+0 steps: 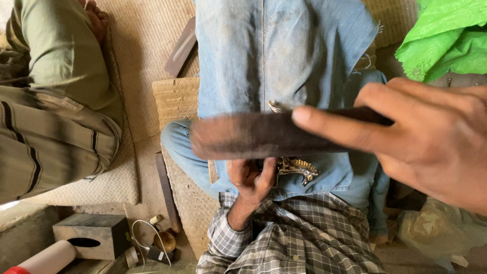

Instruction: The person sits cross-legged on the floor with a small brass horse figurine on their lap. They hold the figurine against a rope with one hand, file its surface with a red-handled file, and repeatedly rub and burnish the metal using a wooden block held in the other hand.

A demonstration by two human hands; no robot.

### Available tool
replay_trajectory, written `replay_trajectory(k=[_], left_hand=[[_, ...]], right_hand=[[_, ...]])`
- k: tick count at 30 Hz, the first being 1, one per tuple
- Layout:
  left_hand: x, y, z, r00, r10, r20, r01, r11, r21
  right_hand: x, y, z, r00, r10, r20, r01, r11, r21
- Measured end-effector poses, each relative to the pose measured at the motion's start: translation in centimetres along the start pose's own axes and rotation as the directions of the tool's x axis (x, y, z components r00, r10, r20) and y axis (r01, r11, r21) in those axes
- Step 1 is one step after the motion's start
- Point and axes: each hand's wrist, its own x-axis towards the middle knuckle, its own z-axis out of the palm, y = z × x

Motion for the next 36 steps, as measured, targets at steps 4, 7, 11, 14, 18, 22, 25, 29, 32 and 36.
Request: replay_trajectory(k=[4,7,11,14,18,22,25,29,32,36], left_hand=[[-0.3,-0.5,-0.3,0.999,0.033,-0.004,-0.032,0.997,0.07],[-0.3,-0.8,-0.3,1.0,0.011,-0.007,-0.01,0.997,0.079],[-0.1,-0.6,-0.5,0.997,0.079,0.01,-0.08,0.978,0.195],[0.4,0.0,-0.4,0.998,0.065,-0.009,-0.058,0.94,0.336],[1.3,1.0,0.0,1.0,0.009,0.026,-0.012,0.992,0.128],[2.4,1.9,0.4,1.0,-0.021,0.017,0.02,0.999,0.042],[2.7,2.3,0.3,0.999,0.021,0.05,-0.025,0.996,0.085],[2.7,2.0,0.2,0.996,0.06,0.059,-0.07,0.979,0.189],[2.7,1.6,0.5,1.0,0.03,-0.009,-0.03,0.998,0.054],[2.7,1.8,0.2,0.996,0.074,0.043,-0.079,0.99,0.117]], right_hand=[[0.1,-0.1,0.1,0.999,0.029,-0.017,-0.028,0.998,0.062],[0.2,-0.3,0.3,0.999,0.028,0.02,-0.028,1.0,-0.003],[0.2,-0.3,0.9,0.996,0.064,-0.06,-0.063,0.998,0.021],[0.0,-0.1,1.4,0.997,0.069,-0.016,-0.069,0.997,0.017],[-0.4,0.1,1.7,0.992,0.121,-0.035,-0.114,0.983,0.142],[-0.1,0.1,2.0,0.993,0.117,0.016,-0.118,0.986,0.118],[0.1,0.2,1.9,0.992,0.122,0.038,-0.125,0.989,0.075],[0.0,0.3,1.7,0.985,0.119,0.126,-0.128,0.989,0.068],[0.1,0.3,1.8,0.983,0.112,0.146,-0.123,0.99,0.067],[0.2,0.2,2.2,0.99,0.098,0.106,-0.103,0.994,0.04]])
